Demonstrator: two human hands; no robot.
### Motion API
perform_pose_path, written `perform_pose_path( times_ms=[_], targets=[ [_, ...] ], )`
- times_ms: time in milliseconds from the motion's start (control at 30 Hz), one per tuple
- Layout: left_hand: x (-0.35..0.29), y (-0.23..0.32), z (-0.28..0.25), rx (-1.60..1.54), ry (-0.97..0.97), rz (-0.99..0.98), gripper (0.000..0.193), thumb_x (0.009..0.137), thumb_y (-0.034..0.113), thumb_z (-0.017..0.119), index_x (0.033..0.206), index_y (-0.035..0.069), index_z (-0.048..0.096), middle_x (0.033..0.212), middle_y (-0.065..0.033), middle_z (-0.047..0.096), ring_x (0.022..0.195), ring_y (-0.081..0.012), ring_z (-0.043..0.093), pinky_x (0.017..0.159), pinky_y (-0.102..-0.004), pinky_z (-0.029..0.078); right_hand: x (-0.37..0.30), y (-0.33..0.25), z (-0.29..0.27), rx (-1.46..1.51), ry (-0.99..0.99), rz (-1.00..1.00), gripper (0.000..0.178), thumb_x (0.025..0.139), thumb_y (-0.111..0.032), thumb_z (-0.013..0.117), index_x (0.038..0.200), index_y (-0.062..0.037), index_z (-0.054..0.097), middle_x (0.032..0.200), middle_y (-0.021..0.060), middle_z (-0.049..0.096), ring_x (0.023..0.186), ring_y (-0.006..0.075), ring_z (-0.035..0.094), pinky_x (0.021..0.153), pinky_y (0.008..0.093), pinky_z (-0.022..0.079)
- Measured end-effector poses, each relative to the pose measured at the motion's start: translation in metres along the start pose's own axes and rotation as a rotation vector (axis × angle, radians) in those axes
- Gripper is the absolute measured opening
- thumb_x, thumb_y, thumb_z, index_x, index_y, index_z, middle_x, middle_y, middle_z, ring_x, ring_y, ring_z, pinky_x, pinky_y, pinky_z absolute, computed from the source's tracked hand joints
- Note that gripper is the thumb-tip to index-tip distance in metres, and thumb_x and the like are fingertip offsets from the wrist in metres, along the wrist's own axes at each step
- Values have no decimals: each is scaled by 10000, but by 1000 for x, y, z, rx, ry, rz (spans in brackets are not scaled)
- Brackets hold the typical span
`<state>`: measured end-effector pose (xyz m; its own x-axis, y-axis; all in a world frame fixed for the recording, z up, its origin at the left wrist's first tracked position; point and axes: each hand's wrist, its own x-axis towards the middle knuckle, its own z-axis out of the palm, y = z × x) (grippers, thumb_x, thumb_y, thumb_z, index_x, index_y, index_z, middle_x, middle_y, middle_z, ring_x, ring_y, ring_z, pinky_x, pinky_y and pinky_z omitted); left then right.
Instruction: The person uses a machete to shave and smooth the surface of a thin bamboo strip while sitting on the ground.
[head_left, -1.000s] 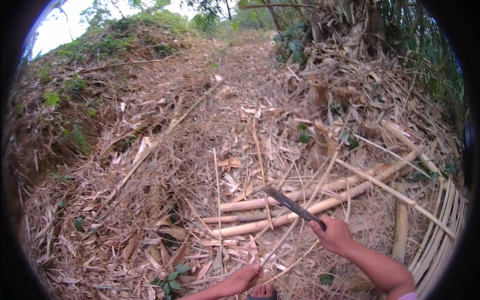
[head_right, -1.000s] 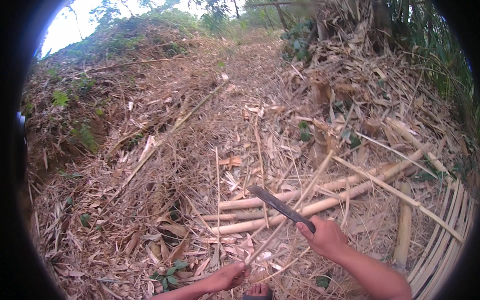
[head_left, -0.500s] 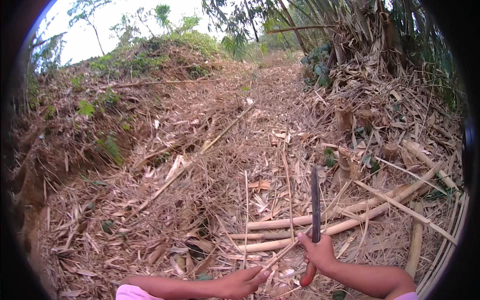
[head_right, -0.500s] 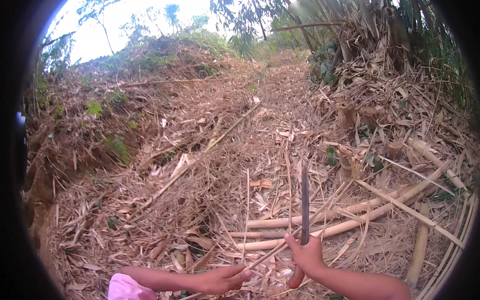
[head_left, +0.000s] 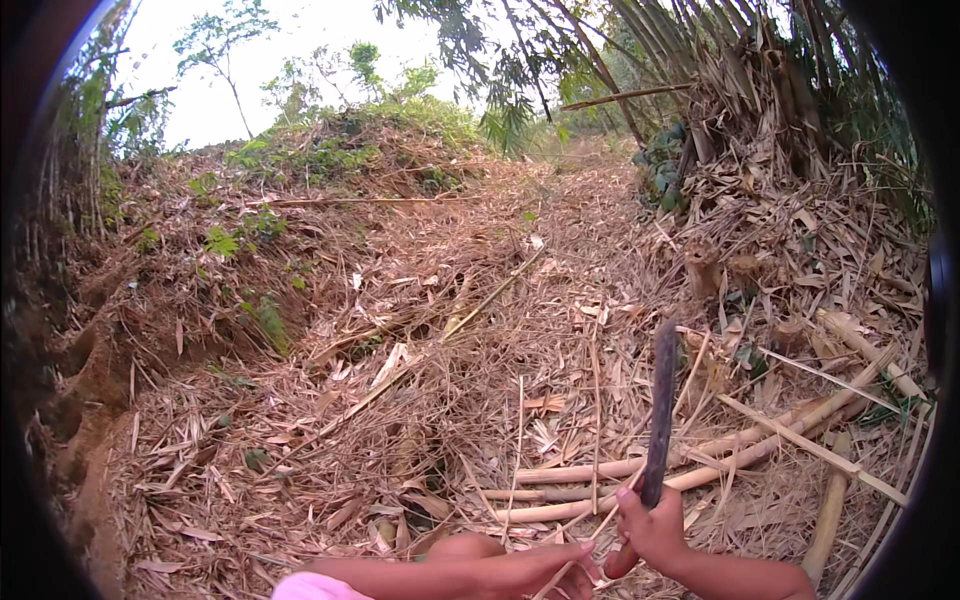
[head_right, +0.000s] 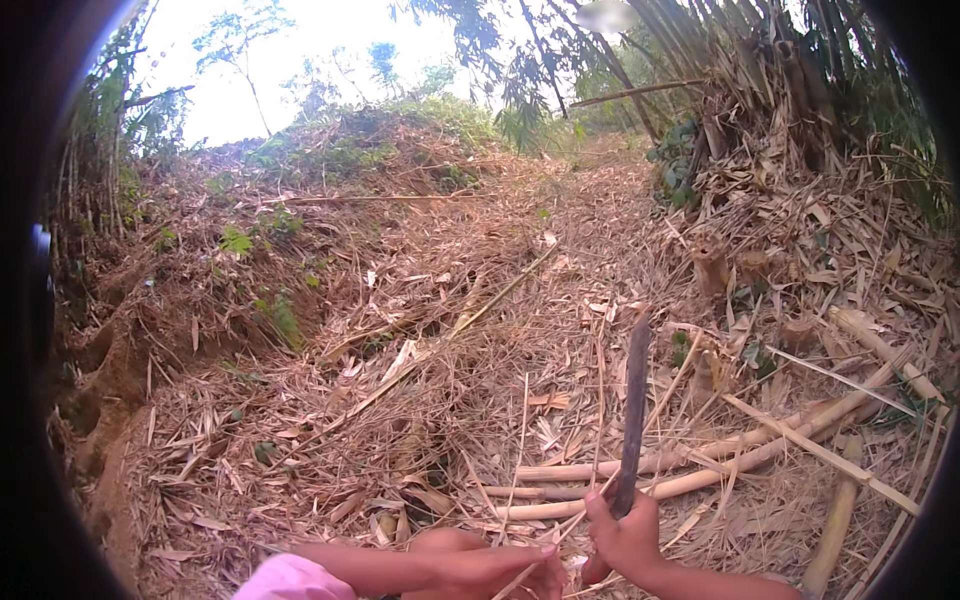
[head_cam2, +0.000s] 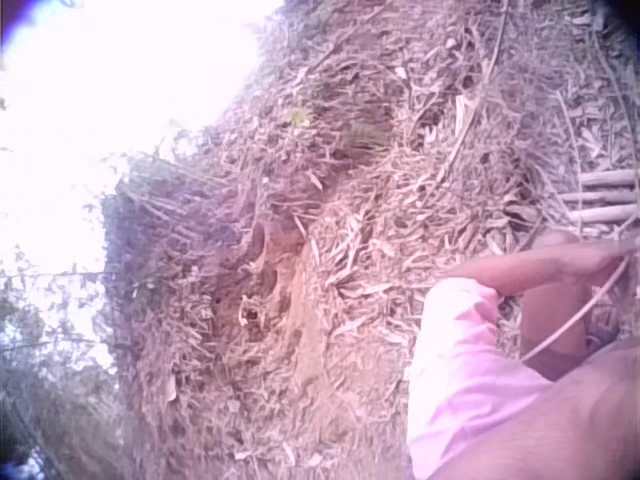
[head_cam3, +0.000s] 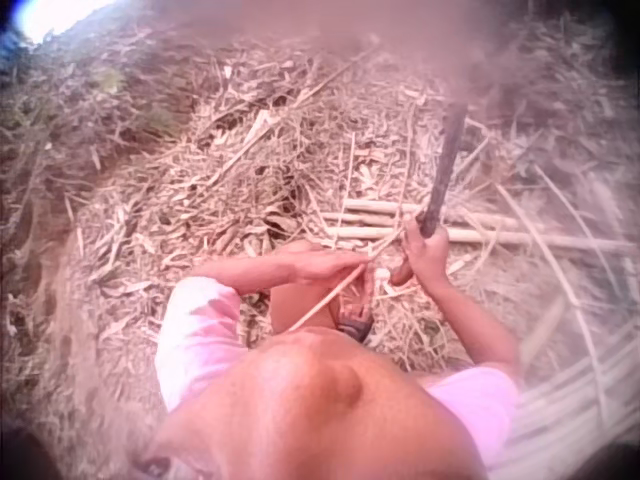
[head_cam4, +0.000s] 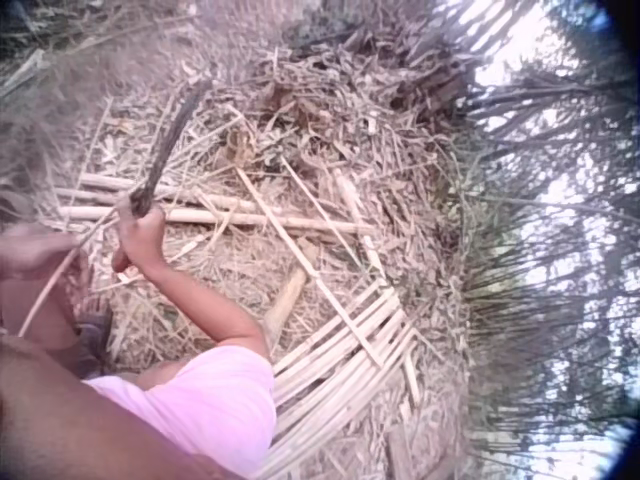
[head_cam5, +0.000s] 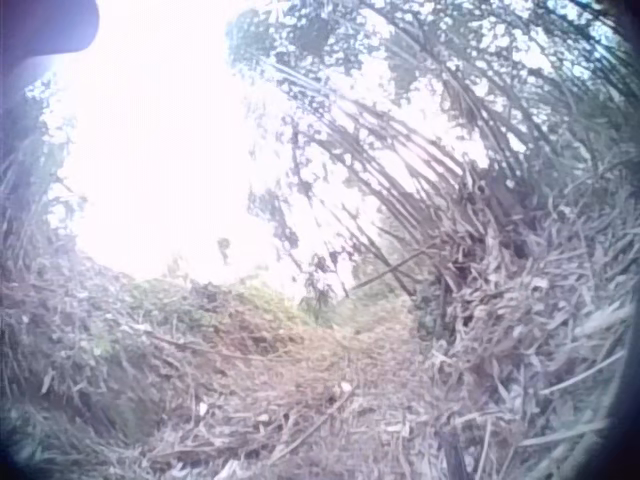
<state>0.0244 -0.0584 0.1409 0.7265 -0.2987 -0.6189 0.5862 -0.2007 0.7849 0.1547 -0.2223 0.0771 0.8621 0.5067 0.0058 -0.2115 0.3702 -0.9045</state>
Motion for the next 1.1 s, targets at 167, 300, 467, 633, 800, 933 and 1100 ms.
perform_pose_path(
  times_ms=[167, 300, 467, 633, 800, 933, 1100],
  targets=[
    [48, -52, 13, -331, 163, 92, 370, 1047, 401, 384, 1007, 90, 579, 678, -14, 486, 530, -115, 415, 467, -259, 338, -6, 30, -5, -299, -29, -152, 254, 902, -225, 680, 817, 0, 599, 580, 8, 564, 520, 80, 508, 476, 276, 400],
    [66, -37, 31, -548, 116, 114, 355, 1045, 387, 408, 795, 140, 454, 571, 52, 311, 421, -57, 229, 375, -219, 163, -16, 16, -34, -589, -26, -191, 279, 927, -272, 647, 903, 5, 631, 586, 21, 561, 525, 99, 526, 498, 293, 430],
    [60, -58, 27, -684, 183, 63, 364, 1036, 396, 431, 753, 169, 466, 556, 56, 309, 409, -58, 231, 357, -226, 153, -33, -9, -35, -771, -238, 135, 444, 877, -417, 653, 1144, -66, 605, 1017, 236, 583, 994, 345, 537, 846, 441, 406],
    [90, -68, 19, -520, 230, 162, 374, 1030, 385, 442, 732, 161, 470, 559, 52, 346, 414, -61, 259, 374, -230, 183, -38, 52, -68, -1242, -211, -431, 493, 909, -463, 575, 1130, -23, 601, 690, 134, 641, 595, 322, 653, 574, 403, 531],
    [103, -87, 35, -276, 456, 158, 381, 1028, 392, 428, 734, 154, 480, 557, 49, 372, 422, -64, 281, 388, -236, 201, -26, 65, -59, -1248, -293, -257, 574, 867, -499, 566, 1207, -41, 504, 1003, 188, 650, 846, 365, 668, 727, 500, 524],
    [95, -42, 39, -342, 373, 59, 414, 1033, 416, 384, 711, 162, 442, 555, 51, 362, 434, -61, 278, 396, -227, 201, -26, 59, -66, -1263, -284, -141, 612, 878, -570, 488, 1205, -53, 487, 1027, 194, 641, 899, 379, 653, 787, 516, 505],
    [103, -67, 47, -375, 501, 80, 442, 1036, 464, 346, 701, 180, 389, 550, 56, 329, 426, -62, 254, 394, -226, 183, -36, 42, -68, -1215, -309, -173, 653, 912, -635, 455, 1149, -28, 485, 978, 200, 624, 799, 391, 659, 715, 509, 528]
  ],
)
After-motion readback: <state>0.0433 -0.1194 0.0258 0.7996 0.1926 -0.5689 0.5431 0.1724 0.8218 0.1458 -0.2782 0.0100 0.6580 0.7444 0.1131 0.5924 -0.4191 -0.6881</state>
